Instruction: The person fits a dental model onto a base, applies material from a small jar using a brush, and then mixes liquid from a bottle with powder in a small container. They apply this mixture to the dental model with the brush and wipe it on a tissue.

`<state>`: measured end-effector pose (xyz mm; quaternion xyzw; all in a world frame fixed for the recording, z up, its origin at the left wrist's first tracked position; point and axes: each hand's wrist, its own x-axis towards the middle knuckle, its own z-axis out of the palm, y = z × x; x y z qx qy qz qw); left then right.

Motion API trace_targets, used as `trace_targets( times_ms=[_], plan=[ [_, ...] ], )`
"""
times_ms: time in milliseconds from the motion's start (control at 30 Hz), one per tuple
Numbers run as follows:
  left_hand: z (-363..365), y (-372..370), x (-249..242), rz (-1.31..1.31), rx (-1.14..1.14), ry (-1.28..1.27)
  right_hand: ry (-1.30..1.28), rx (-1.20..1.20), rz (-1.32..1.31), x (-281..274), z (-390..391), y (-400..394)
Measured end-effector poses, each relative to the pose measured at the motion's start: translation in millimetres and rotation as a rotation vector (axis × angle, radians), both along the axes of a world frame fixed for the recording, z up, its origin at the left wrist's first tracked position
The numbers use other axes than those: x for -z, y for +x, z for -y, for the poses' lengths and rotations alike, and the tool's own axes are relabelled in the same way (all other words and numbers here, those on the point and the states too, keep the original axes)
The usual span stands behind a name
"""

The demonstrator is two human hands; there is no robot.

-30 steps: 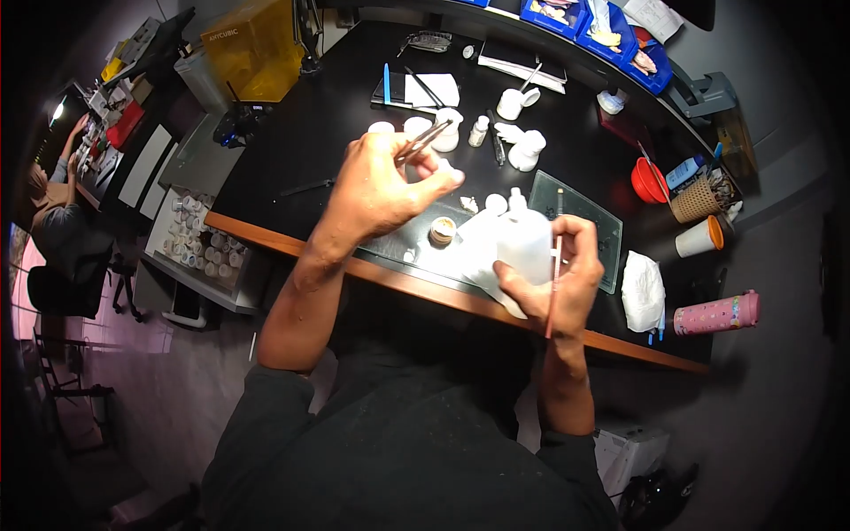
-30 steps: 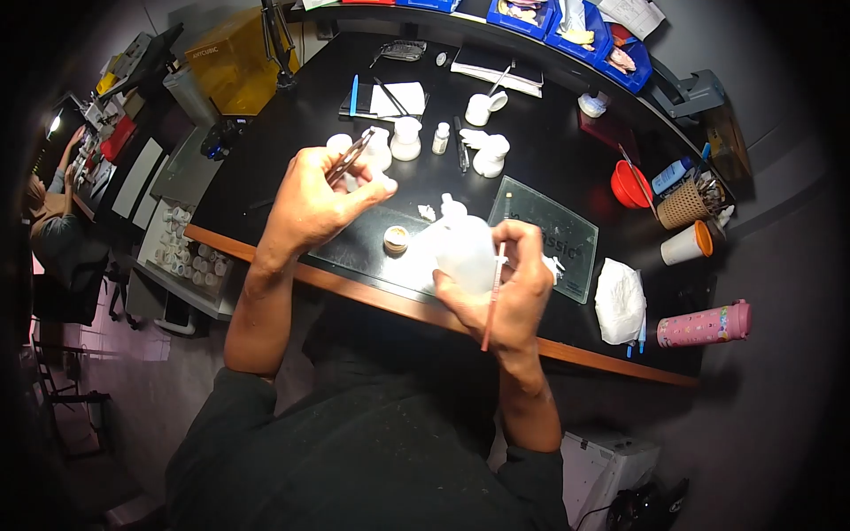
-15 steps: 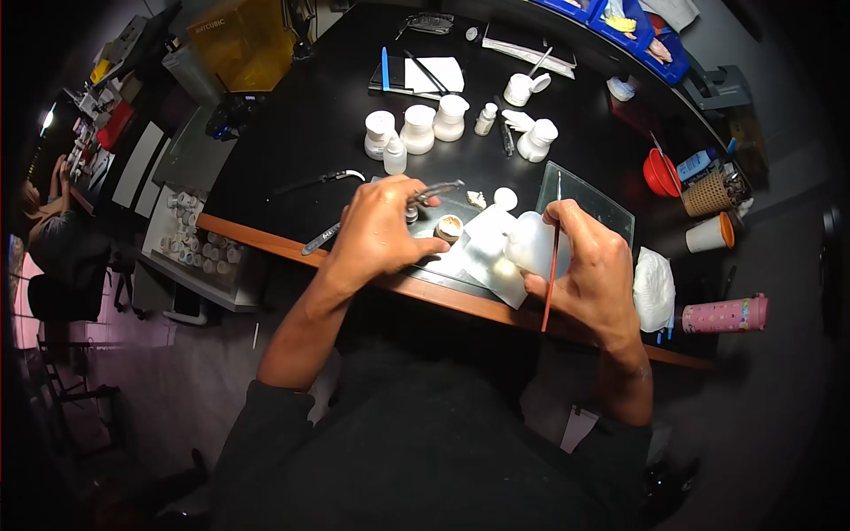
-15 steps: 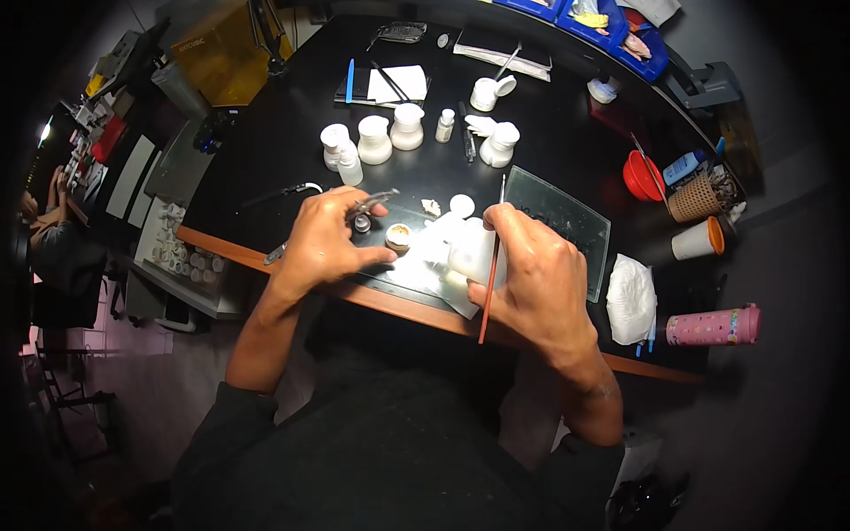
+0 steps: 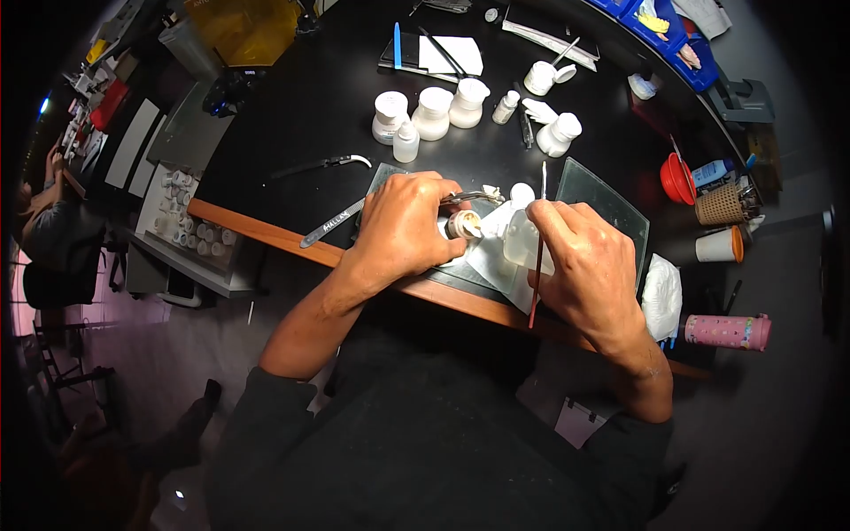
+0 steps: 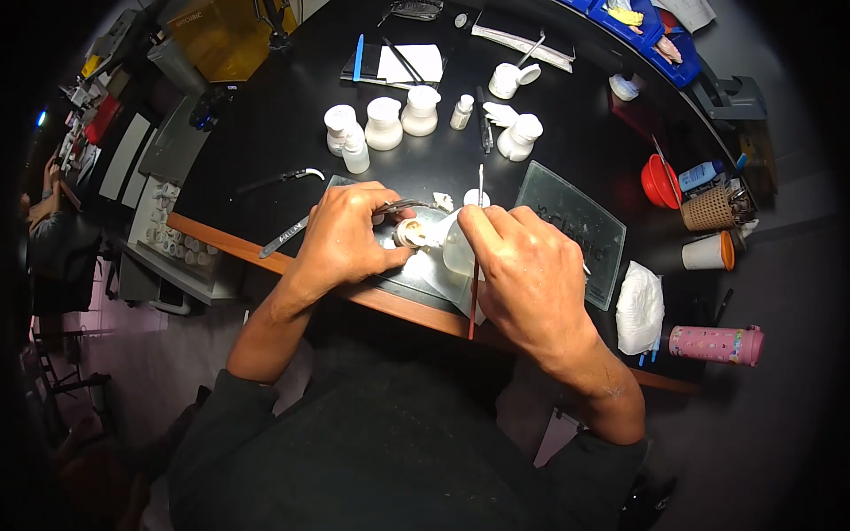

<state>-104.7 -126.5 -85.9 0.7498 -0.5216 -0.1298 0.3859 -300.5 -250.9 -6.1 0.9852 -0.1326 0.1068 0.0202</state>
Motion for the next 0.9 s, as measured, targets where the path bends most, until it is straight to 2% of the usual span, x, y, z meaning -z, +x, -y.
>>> trace_targets(
  times_ms=[700,900],
  plan=[
    [-2.1,2.4,1.9,-0.027,0.026,-0.011,0.011,0.015,-0.025,1.7,-3.4,-1.6],
    [-2.5,1.3,4.0,-0.012,0.033,-0.065,0.035,-0.019,0.044,1.6,-5.0,-3.0]
  ],
)
